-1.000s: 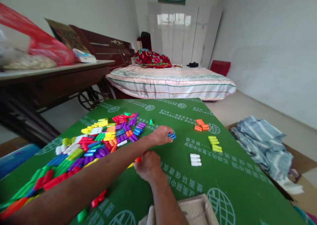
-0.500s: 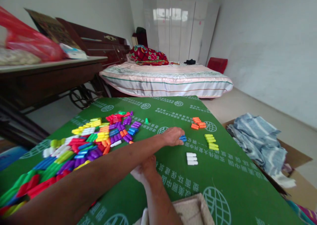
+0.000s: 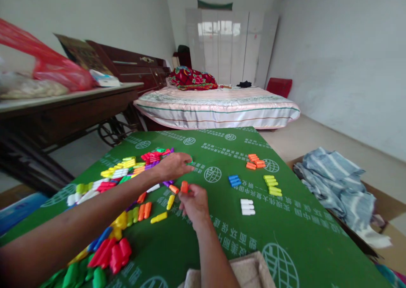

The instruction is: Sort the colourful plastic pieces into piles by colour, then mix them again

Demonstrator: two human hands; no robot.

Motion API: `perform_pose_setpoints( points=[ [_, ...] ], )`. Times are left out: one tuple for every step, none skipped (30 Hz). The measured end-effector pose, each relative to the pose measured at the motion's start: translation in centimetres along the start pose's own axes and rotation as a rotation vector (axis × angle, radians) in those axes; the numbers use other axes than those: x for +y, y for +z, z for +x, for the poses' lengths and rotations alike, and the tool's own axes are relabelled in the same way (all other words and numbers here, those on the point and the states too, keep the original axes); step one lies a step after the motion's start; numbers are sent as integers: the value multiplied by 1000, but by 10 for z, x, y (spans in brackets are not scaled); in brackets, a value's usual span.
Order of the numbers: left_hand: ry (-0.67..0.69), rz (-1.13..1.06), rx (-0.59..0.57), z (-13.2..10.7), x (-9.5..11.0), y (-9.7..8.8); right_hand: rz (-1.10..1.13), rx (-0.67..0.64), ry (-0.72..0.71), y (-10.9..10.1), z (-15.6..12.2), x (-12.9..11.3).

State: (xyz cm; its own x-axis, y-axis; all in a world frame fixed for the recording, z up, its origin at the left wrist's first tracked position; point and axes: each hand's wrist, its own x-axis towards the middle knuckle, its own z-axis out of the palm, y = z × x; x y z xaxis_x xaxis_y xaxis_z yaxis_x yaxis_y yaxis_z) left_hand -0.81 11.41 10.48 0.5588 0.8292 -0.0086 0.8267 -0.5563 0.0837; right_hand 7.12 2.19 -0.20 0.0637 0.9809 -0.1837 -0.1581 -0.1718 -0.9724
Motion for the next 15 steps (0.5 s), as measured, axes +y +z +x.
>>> perform_pose_setpoints(
  points=[
    [-53,-92,-18,-6,-7,2,40,23,-1,-2,1,-2],
    [-98,-221,-45,-12,-12,6,80,47,-2,-4,2,-4],
    [-140,-372,-82,-16,-14,11,116,68,-5,-5,2,-6],
    [-174,-525,-127,-20,-14,17,147,87,-8,-5,2,-7],
    [-197,-652,-167,-22,-12,24,174,103,-10,-5,2,-8],
    [-210,-742,-198,-23,-8,30,197,116,-13,-5,2,-9],
    [-215,-788,-212,-23,-3,35,217,129,-14,-4,2,-9],
    [-209,-800,-213,-21,2,40,236,141,-15,-3,3,-9],
    [-197,-790,-204,-18,7,43,252,155,-16,-3,3,-9],
    [-185,-770,-191,-15,11,46,268,171,-19,-3,4,-8],
    [-177,-753,-181,-10,14,47,283,189,-22,-3,4,-8],
    [-171,-740,-175,-6,17,48,296,208,-25,-4,5,-7],
    [-167,-745,-173,-1,18,48,307,227,-30,-5,7,-7],
    [-161,-773,-173,2,19,48,321,246,-35,-7,8,-7],
    [-154,-822,-178,5,20,48,336,266,-40,-9,10,-7]
  ],
)
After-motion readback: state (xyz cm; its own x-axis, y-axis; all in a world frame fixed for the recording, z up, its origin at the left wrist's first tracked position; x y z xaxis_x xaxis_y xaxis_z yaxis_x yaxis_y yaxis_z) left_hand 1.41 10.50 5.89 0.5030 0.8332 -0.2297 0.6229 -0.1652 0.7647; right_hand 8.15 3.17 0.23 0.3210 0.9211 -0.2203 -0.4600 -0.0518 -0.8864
